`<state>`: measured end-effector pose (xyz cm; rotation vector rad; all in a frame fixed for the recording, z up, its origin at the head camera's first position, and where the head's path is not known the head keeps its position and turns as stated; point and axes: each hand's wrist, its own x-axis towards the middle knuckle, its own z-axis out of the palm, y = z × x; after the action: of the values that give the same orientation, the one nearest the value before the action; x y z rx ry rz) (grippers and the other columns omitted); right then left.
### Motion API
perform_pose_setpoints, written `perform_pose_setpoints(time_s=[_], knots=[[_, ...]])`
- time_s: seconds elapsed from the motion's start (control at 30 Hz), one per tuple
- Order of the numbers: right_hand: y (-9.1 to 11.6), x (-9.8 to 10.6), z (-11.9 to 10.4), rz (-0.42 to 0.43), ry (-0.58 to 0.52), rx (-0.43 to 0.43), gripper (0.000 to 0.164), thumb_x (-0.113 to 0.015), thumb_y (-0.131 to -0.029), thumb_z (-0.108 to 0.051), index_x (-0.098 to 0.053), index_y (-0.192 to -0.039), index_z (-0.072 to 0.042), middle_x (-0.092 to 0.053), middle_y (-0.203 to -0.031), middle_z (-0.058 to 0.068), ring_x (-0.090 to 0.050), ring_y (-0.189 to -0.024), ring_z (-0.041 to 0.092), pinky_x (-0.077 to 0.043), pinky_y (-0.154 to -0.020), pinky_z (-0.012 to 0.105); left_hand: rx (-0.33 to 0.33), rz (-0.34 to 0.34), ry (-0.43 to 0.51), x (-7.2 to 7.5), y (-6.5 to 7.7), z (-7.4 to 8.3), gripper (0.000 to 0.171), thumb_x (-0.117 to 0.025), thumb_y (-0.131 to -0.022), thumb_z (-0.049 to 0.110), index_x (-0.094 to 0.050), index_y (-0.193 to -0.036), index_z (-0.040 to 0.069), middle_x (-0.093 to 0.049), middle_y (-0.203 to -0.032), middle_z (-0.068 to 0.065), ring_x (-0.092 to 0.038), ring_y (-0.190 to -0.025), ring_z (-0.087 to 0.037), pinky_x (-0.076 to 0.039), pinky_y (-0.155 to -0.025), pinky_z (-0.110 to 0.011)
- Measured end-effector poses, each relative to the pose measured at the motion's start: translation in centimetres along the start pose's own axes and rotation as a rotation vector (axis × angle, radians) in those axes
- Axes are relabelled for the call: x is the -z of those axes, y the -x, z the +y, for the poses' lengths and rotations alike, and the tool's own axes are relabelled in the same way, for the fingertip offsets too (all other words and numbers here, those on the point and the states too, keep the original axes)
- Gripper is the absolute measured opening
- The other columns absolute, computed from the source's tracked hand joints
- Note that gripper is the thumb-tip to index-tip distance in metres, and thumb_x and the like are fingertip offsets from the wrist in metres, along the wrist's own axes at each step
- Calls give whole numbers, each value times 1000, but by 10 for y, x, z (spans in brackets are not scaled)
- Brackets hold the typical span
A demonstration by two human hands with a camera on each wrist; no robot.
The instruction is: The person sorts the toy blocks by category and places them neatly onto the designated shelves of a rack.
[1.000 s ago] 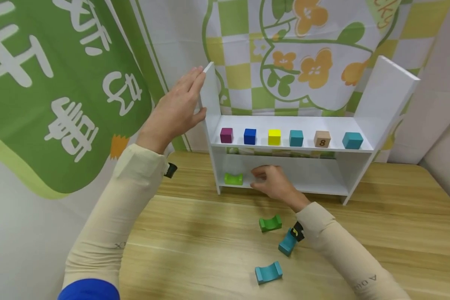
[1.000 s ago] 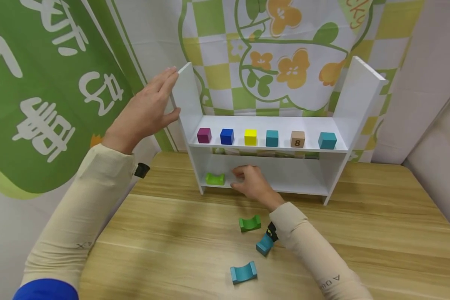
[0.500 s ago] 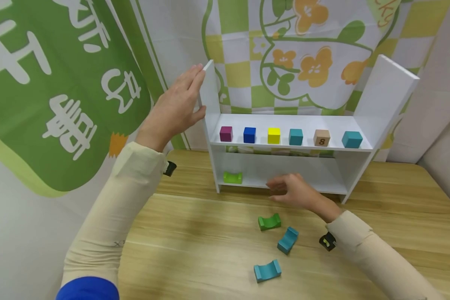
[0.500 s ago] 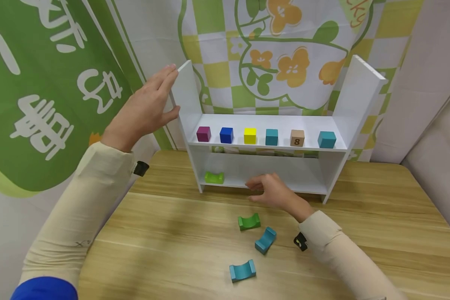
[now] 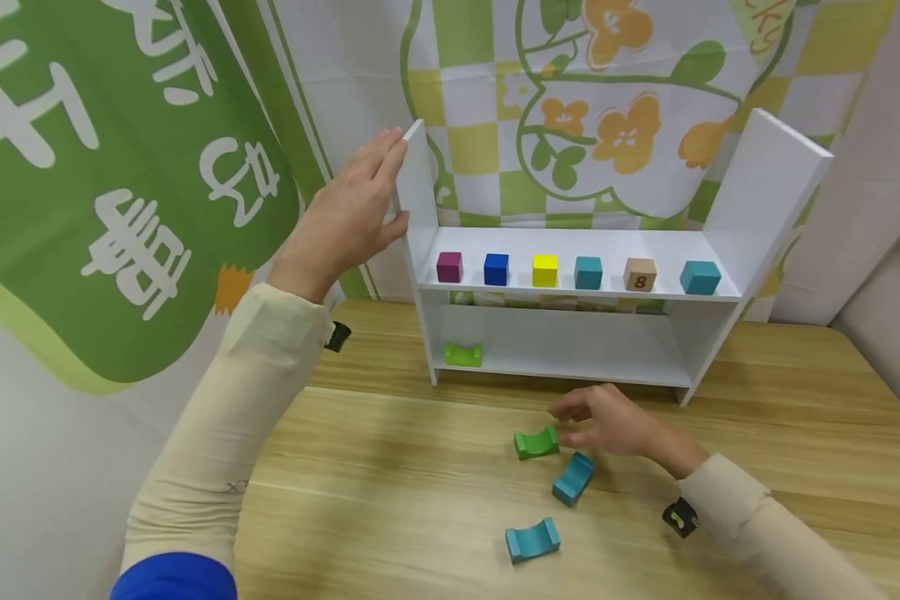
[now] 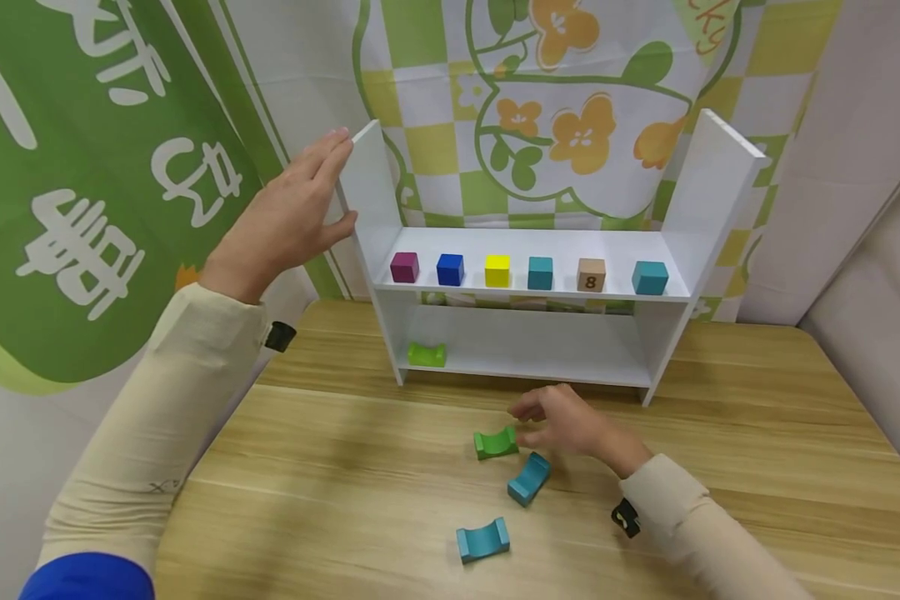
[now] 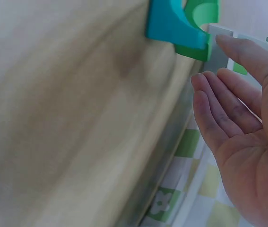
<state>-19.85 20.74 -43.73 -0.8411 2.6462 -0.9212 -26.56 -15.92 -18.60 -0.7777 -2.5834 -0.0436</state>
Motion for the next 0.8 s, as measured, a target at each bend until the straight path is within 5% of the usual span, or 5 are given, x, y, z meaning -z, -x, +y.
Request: perform_pose_setpoints(time_s=[0.8], knots=[[0, -26, 11, 33, -78, -52, 35, -81, -92, -12, -75, -125, -4, -78, -121, 10, -76, -109, 24, -67, -92, 37, 6, -1, 21, 0, 0, 0, 80, -62, -104, 18, -16, -167, -1, -15, -178, -16, -17, -166, -33, -18, -137, -45]])
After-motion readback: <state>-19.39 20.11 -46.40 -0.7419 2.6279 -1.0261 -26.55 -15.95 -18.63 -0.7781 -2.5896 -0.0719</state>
